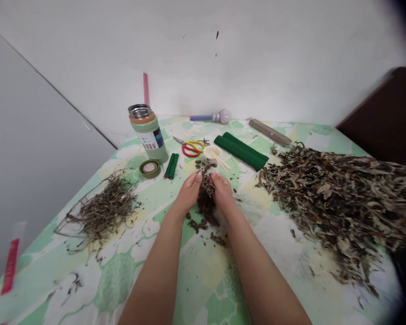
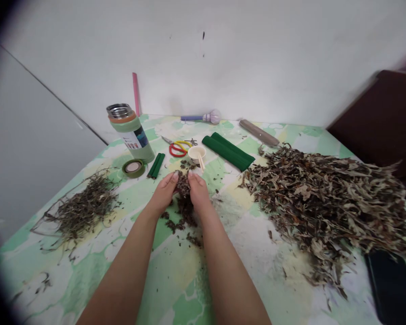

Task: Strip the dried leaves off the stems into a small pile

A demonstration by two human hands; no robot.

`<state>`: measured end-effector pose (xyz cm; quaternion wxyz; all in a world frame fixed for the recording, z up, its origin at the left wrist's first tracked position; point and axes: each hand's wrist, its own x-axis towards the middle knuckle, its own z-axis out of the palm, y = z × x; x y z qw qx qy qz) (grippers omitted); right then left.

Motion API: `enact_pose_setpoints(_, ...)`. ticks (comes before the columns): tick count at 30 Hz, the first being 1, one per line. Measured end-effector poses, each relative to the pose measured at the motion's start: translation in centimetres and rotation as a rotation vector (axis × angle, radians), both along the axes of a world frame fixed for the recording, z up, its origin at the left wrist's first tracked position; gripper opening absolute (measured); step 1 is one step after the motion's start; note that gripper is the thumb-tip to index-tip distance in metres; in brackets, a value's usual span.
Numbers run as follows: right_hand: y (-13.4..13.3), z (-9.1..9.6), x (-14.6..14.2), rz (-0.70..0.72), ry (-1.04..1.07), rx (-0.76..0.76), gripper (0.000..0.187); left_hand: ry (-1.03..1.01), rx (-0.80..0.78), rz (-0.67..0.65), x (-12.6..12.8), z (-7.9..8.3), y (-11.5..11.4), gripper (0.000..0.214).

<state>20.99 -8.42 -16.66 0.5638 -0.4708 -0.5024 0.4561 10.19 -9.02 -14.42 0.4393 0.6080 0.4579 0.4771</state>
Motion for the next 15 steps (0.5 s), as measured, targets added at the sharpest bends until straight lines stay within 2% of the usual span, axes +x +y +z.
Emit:
enact_pose_setpoints(6, 0.1, 0.9, 1.1, 0.002, -0.186, 0.089, 0.040, 0.209, -0.002, 0.041, 0.1, 0.2, 0.2, 0.032)
enact_pose_setpoints(11, 0.6, 1.2, 2.7, 0.102, -0.463, 0.216, 0.022, 0.490, 0.108, 0.036, -2.2, 0.7, 1.0, 0.021)
enact_pose_setpoints(13, 0.6, 1.3, 3.1, 0.101, -0.529, 0.161, 0.018, 0.557, 0.034, 0.012, -3.0, 0.9, 1.0, 0.018)
enact_pose_setpoints(15, 0.4, 1.6, 3.3, 0.080, -0.551, 0.041, 0.019, 0.551, -0.061, 0.026, -3.4, 1.2, 0.9, 0.016)
